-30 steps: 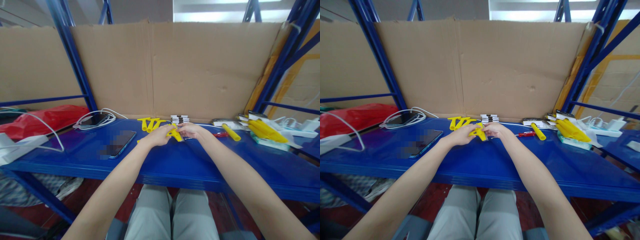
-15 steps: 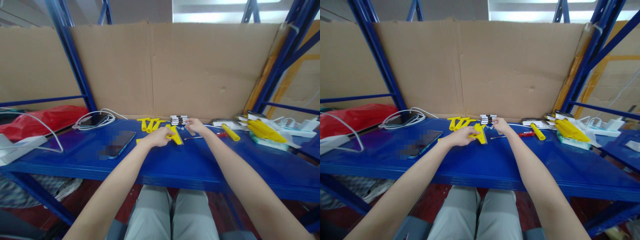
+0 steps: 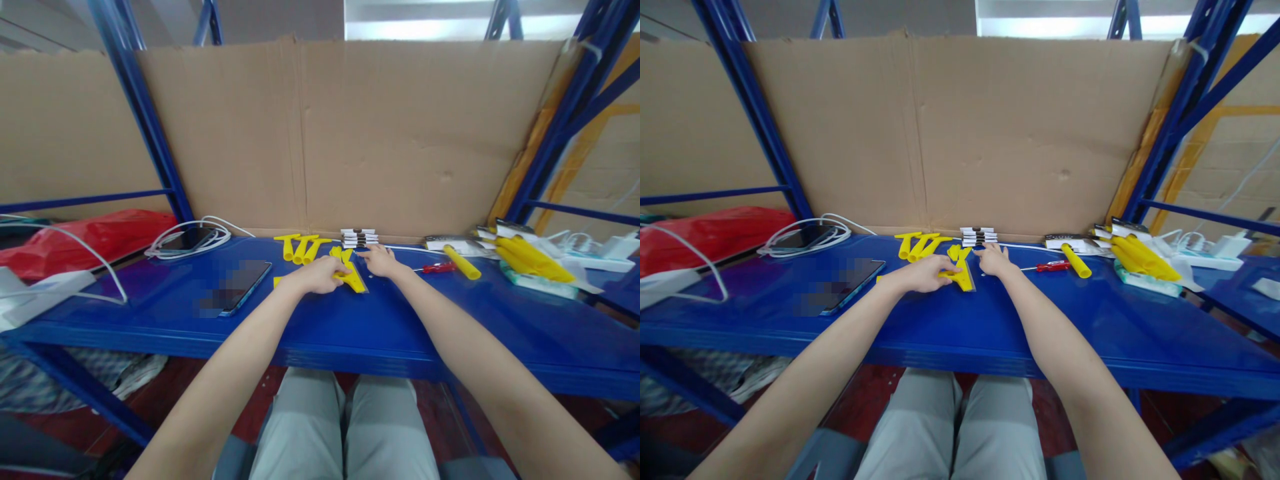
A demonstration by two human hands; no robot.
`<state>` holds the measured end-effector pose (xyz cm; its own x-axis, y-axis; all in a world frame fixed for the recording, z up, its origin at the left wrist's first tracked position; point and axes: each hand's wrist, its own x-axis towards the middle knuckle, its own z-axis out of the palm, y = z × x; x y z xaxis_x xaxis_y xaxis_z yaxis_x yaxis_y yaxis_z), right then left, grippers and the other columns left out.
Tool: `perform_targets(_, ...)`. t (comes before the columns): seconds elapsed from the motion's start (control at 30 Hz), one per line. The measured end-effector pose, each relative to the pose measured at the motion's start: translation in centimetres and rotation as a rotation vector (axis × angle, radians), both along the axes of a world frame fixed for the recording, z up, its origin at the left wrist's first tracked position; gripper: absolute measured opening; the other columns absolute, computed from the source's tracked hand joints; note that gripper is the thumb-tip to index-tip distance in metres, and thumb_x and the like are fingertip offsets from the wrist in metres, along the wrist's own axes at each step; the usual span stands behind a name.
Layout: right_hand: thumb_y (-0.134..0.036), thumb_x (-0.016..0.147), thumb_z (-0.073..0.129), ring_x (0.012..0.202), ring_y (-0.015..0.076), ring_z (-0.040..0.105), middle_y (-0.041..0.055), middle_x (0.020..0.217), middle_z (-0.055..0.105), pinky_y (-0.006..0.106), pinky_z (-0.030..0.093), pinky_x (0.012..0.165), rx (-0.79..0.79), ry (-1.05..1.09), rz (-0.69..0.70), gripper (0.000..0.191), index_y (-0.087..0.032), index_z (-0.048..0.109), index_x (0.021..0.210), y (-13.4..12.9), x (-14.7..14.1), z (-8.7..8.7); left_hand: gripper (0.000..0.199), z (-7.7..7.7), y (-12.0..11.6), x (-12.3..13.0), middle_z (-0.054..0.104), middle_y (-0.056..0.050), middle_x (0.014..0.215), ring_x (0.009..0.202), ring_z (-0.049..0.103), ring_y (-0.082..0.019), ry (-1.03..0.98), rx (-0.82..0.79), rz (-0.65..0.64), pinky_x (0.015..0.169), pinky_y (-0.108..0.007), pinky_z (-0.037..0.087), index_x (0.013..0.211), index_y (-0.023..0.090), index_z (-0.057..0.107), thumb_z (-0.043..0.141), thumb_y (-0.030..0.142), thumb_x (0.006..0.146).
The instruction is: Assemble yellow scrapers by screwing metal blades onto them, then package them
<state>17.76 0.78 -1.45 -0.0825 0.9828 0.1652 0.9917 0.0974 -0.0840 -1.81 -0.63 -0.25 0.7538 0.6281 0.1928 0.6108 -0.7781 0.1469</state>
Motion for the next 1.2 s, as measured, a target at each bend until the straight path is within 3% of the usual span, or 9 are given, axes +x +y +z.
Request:
perform_targets(0.57, -0.018, 0.088, 0.030, 0.137, 0.0315, 0.020, 0.0093, 0.151, 0.027, 0.061, 0.020, 0.103, -0.065, -0.043, -0.025, 0.051, -0.026, 0.043, 0.137, 0.6, -0.5, -0.1, 0.037, 0.3, -0.5, 0.2, 0.064, -0.009, 0.117, 0.108, 0.056, -0.023, 0.049, -0.003, -0.002, 0.095, -0.032, 0.039, 0.116, 0.014, 0.063, 0.055, 0.018, 0.080)
perform_targets(0.73, -0.020, 0.087, 0.037, 0.130, 0.0296, 0.032, 0.0103, 0.143, 0.041, 0.053, 0.031, 0.099, 0.022, -0.060, 0.010, 0.039, -0.023, 0.063, 0.117, 0.1, -0.7, 0.3, 0.035, 0.2, -0.3, 0.1, 0.065, -0.009, 0.115, 0.106, 0.058, -0.022, 0.040, 0.005, 0.005, 0.093, -0.032, 0.040, 0.113, 0.016, 0.065, 0.056, 0.019, 0.079)
perform_targets(0.9, -0.019, 0.082, 0.049, 0.116, 0.0264, 0.047, 0.0092, 0.117, 0.063, 0.044, 0.037, 0.093, 0.121, -0.010, 0.036, 0.025, -0.021, 0.071, 0.092, -0.4, -1.0, 0.5, 0.035, 0.2, -0.2, 0.1, 0.066, -0.008, 0.110, 0.100, 0.060, -0.021, 0.013, 0.013, -0.014, 0.089, -0.029, 0.042, 0.112, 0.017, 0.066, 0.057, 0.018, 0.078)
perform_targets(1.07, -0.015, 0.076, 0.055, 0.103, 0.0231, 0.056, 0.0073, 0.103, 0.069, 0.037, 0.042, 0.086, 0.016, 0.109, -0.014, 0.021, -0.021, 0.072, 0.087, -0.2, -0.9, 0.6, 0.034, 0.2, -0.3, 0.2, 0.066, -0.009, 0.109, 0.097, 0.060, -0.022, 0.002, 0.012, -0.023, 0.086, -0.030, 0.043, 0.111, 0.017, 0.066, 0.057, 0.020, 0.079)
perform_targets(1.2, -0.010, 0.072, 0.055, 0.083, 0.0175, 0.063, 0.0076, 0.092, 0.071, 0.025, 0.046, 0.075, -0.048, 0.199, 0.050, 0.022, -0.016, 0.072, 0.085, -0.2, -0.7, 0.7, 0.034, 0.1, -0.2, 0.2, 0.065, -0.009, 0.111, 0.099, 0.060, -0.022, 0.007, 0.027, -0.036, 0.087, -0.030, 0.042, 0.112, 0.016, 0.066, 0.056, 0.019, 0.079)
